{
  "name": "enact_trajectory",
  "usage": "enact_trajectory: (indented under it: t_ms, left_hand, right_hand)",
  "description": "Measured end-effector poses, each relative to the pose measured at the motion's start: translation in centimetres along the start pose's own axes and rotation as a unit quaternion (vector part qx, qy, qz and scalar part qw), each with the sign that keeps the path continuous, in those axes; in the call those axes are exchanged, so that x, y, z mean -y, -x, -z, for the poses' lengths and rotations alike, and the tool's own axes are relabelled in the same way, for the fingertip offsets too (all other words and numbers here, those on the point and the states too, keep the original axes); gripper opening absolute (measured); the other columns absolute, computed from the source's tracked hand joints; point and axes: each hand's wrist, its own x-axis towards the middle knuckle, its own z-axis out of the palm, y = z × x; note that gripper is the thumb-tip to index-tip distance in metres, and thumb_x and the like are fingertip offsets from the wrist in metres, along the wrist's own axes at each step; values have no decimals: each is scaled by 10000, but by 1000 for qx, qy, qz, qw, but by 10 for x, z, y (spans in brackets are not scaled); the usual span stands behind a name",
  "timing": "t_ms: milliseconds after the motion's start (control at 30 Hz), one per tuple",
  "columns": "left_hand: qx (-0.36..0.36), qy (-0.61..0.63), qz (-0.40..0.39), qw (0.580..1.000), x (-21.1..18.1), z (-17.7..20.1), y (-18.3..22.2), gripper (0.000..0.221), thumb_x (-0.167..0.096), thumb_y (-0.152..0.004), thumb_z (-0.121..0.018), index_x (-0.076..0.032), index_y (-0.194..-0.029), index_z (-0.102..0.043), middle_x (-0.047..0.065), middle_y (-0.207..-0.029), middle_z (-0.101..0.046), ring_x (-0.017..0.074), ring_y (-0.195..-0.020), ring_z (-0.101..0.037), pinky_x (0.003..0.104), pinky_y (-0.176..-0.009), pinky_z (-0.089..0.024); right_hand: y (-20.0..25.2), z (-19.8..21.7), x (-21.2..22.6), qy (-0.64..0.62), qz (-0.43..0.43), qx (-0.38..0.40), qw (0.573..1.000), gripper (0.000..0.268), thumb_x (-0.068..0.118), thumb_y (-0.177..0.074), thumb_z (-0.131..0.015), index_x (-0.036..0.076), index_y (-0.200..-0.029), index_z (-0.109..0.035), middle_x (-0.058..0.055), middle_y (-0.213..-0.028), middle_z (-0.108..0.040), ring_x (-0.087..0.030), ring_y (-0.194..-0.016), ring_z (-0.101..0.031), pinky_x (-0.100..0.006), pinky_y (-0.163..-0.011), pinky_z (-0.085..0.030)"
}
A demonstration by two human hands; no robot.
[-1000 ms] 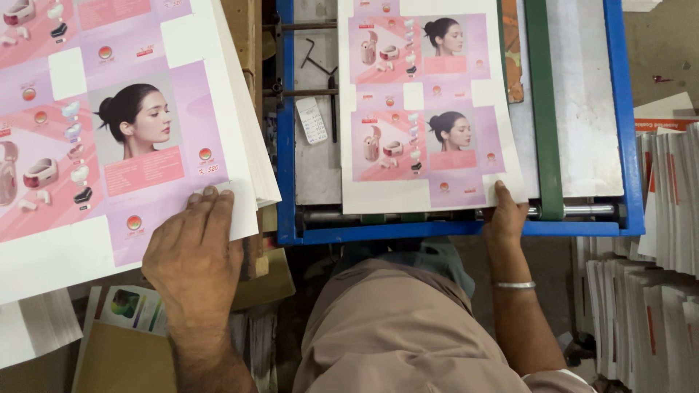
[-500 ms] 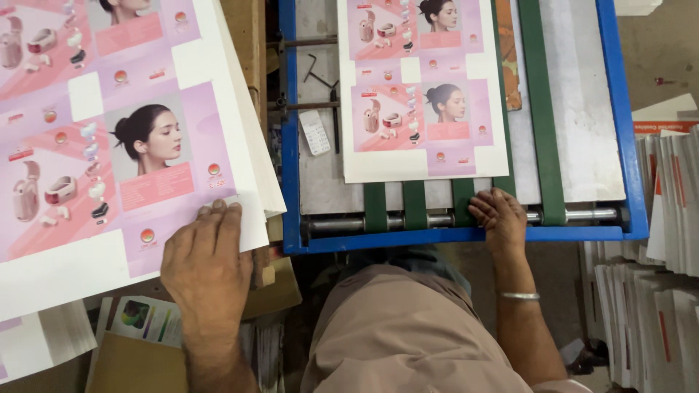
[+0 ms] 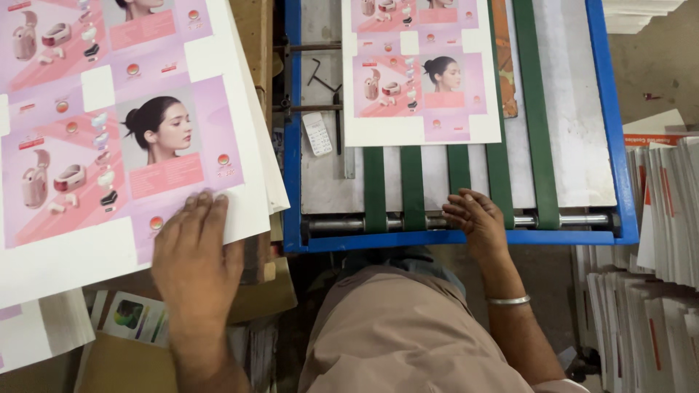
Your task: The person picks up sheets of printed paper from a stack and feeds them into the rollers of a printing or finishing machine.
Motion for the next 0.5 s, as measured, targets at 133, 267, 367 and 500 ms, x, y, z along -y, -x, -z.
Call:
enact_trajectory:
  t_ms: [133,267,367,500]
  left_hand:
    - [3,-10,-25,1000,5,-7,4,481,-170,-867,-743,-19,-1317,-664,157,-1349,-664,335,-1287,-622,462,-1112,-471]
    - [18,43,-18,999,24,5,-2,414,-134,-912,-716,-53,-1317,-679,141,-1319,-697,304,-1201,-664,434,-1054,-502]
    - [-32,100,16,994,23,13,-9,367,-80,-955,-689,-71,-1322,-678,125,-1296,-711,305,-1167,-673,424,-1048,-515]
    - [63,11,-19,998,-32,12,-31,468,-136,-830,-757,-14,-1272,-662,173,-1123,-670,347,-1101,-608,495,-1059,-447]
  right_hand:
    - [6,-29,17,21,-29,30,999,393,199,-1038,-590,-62,-1331,-560,-190,-1151,-695,-267,-1004,-726,-361,-840,-615]
    - [21,-70,42,39,-17,101,994,418,221,-1025,-572,-39,-1352,-548,-171,-1159,-708,-265,-1025,-729,-379,-885,-625]
    - [36,-106,59,42,-3,211,977,446,234,-1027,-586,-44,-1373,-544,-160,-1198,-705,-269,-1056,-717,-396,-910,-617]
    - [73,-159,74,4,3,411,912,499,236,-1003,-615,-2,-1426,-499,-132,-1300,-665,-250,-1148,-691,-406,-966,-613]
